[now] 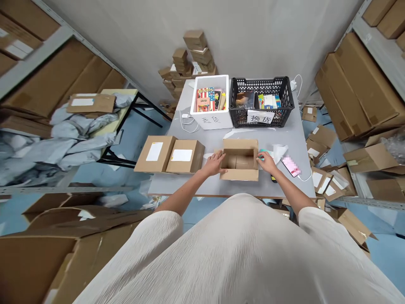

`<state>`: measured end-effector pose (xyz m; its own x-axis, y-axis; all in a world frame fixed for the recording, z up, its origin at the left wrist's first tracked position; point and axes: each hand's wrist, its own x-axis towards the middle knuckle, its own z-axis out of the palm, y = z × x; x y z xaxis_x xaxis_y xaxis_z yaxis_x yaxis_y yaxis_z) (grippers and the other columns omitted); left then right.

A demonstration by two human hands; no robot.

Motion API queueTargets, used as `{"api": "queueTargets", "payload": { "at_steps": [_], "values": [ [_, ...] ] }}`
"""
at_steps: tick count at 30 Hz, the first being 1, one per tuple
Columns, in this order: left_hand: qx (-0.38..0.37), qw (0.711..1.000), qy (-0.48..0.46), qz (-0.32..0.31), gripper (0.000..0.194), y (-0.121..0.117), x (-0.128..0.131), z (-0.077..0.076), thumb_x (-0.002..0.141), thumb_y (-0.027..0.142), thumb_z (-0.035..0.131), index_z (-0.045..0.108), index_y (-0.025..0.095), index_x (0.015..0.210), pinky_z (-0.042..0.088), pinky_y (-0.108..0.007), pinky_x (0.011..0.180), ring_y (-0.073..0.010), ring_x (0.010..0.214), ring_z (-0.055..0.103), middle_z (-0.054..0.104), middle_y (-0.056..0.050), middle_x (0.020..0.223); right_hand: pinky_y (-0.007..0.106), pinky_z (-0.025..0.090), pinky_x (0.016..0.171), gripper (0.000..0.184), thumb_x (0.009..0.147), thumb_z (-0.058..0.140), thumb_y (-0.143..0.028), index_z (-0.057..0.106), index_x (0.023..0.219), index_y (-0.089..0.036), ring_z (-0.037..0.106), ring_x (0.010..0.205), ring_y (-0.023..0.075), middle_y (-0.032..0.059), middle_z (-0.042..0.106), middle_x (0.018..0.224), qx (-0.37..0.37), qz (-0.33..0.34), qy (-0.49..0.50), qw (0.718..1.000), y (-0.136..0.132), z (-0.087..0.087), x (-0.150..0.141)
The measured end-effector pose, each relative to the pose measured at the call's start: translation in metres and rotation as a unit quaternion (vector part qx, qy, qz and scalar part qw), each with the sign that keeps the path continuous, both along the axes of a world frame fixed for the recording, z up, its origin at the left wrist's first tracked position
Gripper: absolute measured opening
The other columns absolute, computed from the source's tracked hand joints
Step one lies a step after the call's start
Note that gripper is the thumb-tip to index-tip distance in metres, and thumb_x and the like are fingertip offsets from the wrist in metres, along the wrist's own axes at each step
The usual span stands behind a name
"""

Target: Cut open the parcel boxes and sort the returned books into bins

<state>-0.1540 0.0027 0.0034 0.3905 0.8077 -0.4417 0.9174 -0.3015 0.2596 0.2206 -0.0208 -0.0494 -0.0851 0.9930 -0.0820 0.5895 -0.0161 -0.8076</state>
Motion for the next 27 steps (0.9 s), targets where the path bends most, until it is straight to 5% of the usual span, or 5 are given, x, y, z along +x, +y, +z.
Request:
{"api": "queueTargets", "payload": {
  "at_steps": [8,13,16,21,27],
  "values": [
    [0.016,0.983,-0.085,0.163,0.130,-0.020,0.002,0.002,0.082,0.069,0.087,0.016,0.024,0.181,0.034,-0.066,0.129,-0.0543,0.168,0.028,0.004,-0.029,0.188,0.053,0.059,0.112,0.040,0.092,0.066,-0.030,0.076,0.130,-0.024,0.074,0.121,0.0306,0.0132,0.074,0.144,-0.062,0.015,-0.050,0.997,-0.006,0.008,-0.017],
    [0.037,0.975,-0.215,0.045,0.121,-0.026,0.003,0.013,0.090,0.066,0.079,0.008,0.032,0.183,0.033,-0.057,0.134,-0.0421,0.169,0.034,0.031,-0.017,0.184,0.053,0.055,0.119,0.039,0.100,0.061,-0.039,0.079,0.131,-0.025,0.073,0.130,0.0303,0.0115,0.074,0.148,-0.086,-0.026,-0.036,0.995,-0.007,0.017,-0.023],
    [-0.023,0.986,-0.163,-0.026,0.128,-0.029,0.005,0.010,0.080,0.068,0.087,0.016,0.036,0.182,0.024,-0.068,0.136,-0.0486,0.171,0.024,0.036,-0.015,0.183,0.055,0.055,0.120,0.036,0.100,0.062,-0.040,0.083,0.125,-0.026,0.074,0.128,0.0308,0.0111,0.077,0.144,-0.090,-0.043,-0.019,0.995,-0.008,0.022,-0.026],
    [-0.012,0.981,-0.189,-0.051,0.111,-0.033,0.006,0.001,0.084,0.045,0.088,0.032,0.030,0.178,0.038,-0.059,0.133,-0.0429,0.168,0.034,0.036,-0.016,0.181,0.055,0.056,0.118,0.034,0.093,0.071,-0.042,0.085,0.118,-0.024,0.075,0.124,0.0308,0.0105,0.080,0.139,-0.099,-0.089,0.025,0.991,-0.016,0.030,-0.029],
    [0.048,0.963,-0.258,-0.062,0.100,-0.023,0.001,0.021,0.086,0.037,0.083,0.040,0.027,0.175,0.038,-0.053,0.136,-0.0378,0.165,0.037,0.043,-0.014,0.176,0.053,0.053,0.121,0.039,0.092,0.073,-0.048,0.086,0.119,-0.024,0.068,0.139,0.0335,0.0114,0.078,0.143,-0.058,-0.136,0.044,0.988,-0.016,0.050,-0.025]
  ]
}}
